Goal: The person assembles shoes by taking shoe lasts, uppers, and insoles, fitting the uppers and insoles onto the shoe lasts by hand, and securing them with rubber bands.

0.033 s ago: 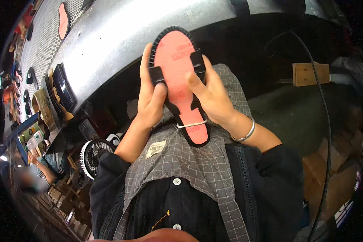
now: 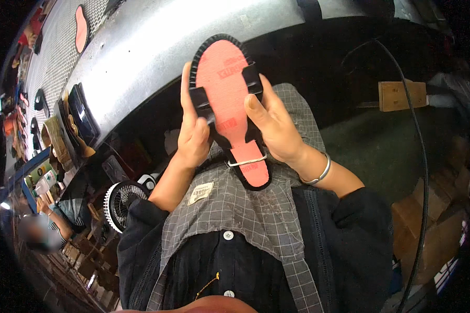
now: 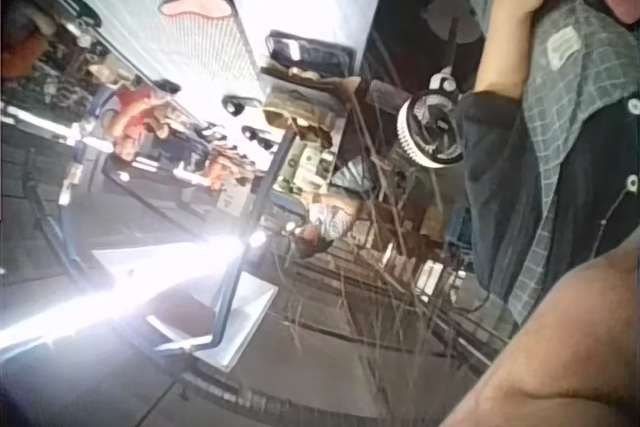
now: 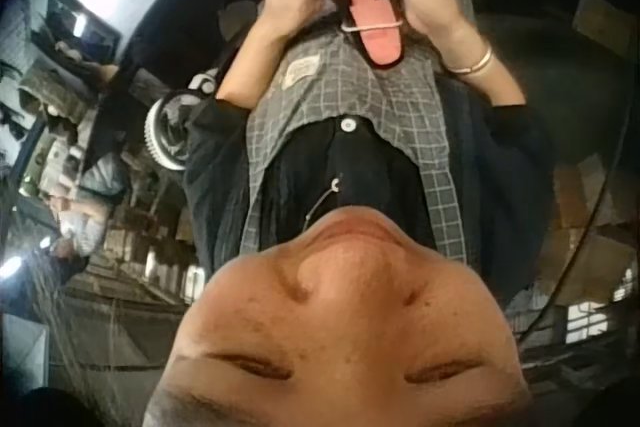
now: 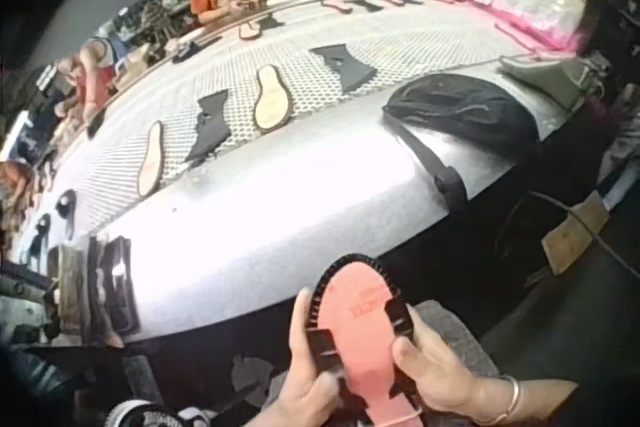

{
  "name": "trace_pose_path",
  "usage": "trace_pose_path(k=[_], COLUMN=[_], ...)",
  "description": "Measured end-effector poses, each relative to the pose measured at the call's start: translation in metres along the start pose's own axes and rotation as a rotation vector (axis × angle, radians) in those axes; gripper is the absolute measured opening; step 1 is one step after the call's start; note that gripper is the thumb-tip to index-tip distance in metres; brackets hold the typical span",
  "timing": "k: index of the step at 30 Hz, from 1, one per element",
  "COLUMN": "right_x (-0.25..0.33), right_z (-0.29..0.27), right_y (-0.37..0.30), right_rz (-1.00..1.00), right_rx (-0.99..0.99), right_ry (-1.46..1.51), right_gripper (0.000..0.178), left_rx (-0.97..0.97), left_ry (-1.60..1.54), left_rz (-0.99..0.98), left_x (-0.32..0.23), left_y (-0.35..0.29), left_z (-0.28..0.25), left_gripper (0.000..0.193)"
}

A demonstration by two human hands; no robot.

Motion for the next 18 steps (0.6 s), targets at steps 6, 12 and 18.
trace_pose_path(k=[6,12,18], right_x=[0.000,0.000,0.027], right_z=[0.001,-0.003,0.000], right_y=[-0.009,-0.019,-0.004], right_rz=[-0.067,-0.058,-0.143], right_rx=[0.095,0.151,0.150], right_ry=[-0.206,-0.269,-0.533], right_gripper=[0.069,0.082,0.083], left_rx=[-0.021,-0.005,-0.148], left_ry=[0.434,0.340,-0.222], left_rz=[-0.031,0.008,-0.176], left_x=[0.008,-0.001,0.022], left_y=[-0.015,-0.014,0.000], left_z=[-0.004,0.006,-0.013], left_gripper=[0.084,0.098,0.100])
Point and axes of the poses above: each hand's wrist, its own y-axis towards the middle knuckle, its own z-axis out of the palm, x = y × z, the point moved 10 cm from there along y, towards the middle knuckle, and after that the axes turned 10 degrees about y, right-handed, at the moved point
